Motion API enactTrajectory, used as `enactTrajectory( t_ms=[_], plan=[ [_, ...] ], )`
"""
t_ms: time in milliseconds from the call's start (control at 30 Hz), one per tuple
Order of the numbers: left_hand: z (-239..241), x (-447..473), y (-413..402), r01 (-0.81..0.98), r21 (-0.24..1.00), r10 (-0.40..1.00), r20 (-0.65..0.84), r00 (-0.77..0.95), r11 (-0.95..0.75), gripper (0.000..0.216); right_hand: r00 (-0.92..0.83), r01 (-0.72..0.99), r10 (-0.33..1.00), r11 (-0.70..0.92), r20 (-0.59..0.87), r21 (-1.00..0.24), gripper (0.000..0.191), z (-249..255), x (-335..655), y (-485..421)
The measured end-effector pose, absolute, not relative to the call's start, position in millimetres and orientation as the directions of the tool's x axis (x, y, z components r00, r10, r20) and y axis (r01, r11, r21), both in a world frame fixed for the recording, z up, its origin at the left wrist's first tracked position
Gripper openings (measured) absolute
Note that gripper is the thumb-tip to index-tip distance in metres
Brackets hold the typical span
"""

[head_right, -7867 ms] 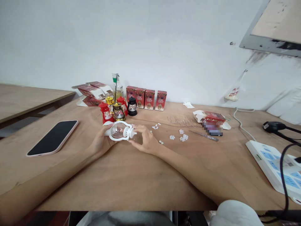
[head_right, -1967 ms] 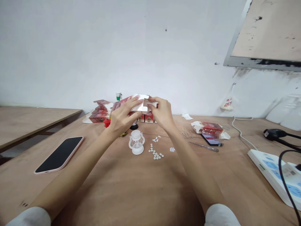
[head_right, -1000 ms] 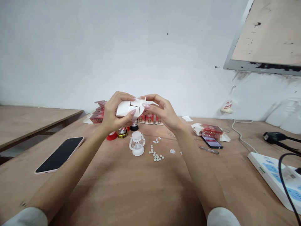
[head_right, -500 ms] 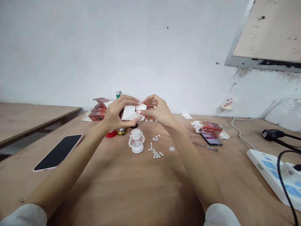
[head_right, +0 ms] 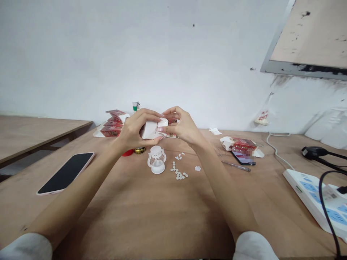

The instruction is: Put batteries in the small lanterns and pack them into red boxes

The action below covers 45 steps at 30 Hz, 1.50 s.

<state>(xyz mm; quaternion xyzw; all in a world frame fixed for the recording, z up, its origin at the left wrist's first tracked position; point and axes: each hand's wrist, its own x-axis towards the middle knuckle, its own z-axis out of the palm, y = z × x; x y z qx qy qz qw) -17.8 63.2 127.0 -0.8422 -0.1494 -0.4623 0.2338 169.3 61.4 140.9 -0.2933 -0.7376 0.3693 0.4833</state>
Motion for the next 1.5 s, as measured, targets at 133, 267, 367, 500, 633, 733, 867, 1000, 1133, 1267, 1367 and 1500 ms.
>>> enactTrajectory(
  t_ms=[133, 267, 367, 500, 633, 733, 867, 1000, 1133, 1267, 1367, 1500],
  plan=[
    [127.7, -17.5, 61.0, 0.435, -0.243, 0.035, 0.841, 0.539, -0.867, 0.037, -0.429, 0.083, 0.781, 0.535, 0.454, -0.841, 0.048, 139.7, 170.0, 63.0],
    [127.4, -17.5, 60.5, 0.441, -0.228, 0.046, 0.847, 0.529, -0.868, 0.044, -0.428, 0.074, 0.787, 0.522, 0.446, -0.85, 0.048, 139.4, 169.7, 63.4],
    [127.2, -16.6, 59.8, 0.444, -0.228, 0.042, 0.854, 0.519, -0.866, 0.047, -0.406, 0.07, 0.795, 0.52, 0.451, -0.852, 0.048, 140.1, 168.5, 62.4],
    [126.6, -13.1, 57.5, 0.401, -0.229, -0.011, 0.879, 0.477, -0.887, 0.049, -0.419, 0.064, 0.773, 0.549, 0.477, -0.833, 0.048, 139.3, 166.1, 64.5],
    [126.0, -9.2, 56.3, 0.367, -0.263, -0.098, 0.906, 0.411, -0.892, 0.051, -0.491, 0.001, 0.726, 0.553, 0.481, -0.833, 0.058, 134.8, 166.2, 71.7],
    [128.6, -5.0, 54.5, 0.332, -0.326, -0.212, 0.917, 0.337, -0.885, 0.045, -0.573, -0.109, 0.673, 0.503, 0.468, -0.857, 0.065, 131.2, 167.0, 76.5],
    [137.2, 2.1, 49.5, 0.251, -0.426, -0.394, 0.903, 0.169, -0.869, 0.03, -0.583, -0.178, 0.667, 0.453, 0.464, -0.874, 0.053, 132.3, 163.6, 74.4],
    [142.4, 3.4, 46.3, 0.217, -0.458, -0.463, 0.886, 0.032, -0.862, 0.024, -0.544, -0.178, 0.732, 0.377, 0.41, -0.909, 0.035, 137.9, 157.1, 65.9],
    [140.0, -1.8, 46.2, 0.278, -0.397, -0.403, 0.914, 0.041, -0.874, 0.024, -0.524, -0.152, 0.787, 0.291, 0.327, -0.944, 0.026, 137.8, 155.1, 65.6],
    [138.8, -0.9, 43.5, 0.197, -0.484, -0.483, 0.874, 0.055, -0.853, 0.024, -0.574, -0.176, 0.739, 0.31, 0.353, -0.934, 0.03, 133.8, 157.8, 71.9],
    [139.3, 3.8, 38.5, 0.139, -0.475, -0.465, 0.879, 0.104, -0.869, 0.026, -0.536, -0.196, 0.735, 0.369, 0.414, -0.909, 0.035, 133.6, 162.0, 76.9],
    [136.0, 4.9, 36.1, 0.27, -0.323, -0.244, 0.926, 0.288, -0.907, 0.031, -0.436, -0.139, 0.789, 0.416, 0.433, -0.899, 0.044, 137.3, 173.0, 86.2]
  ],
)
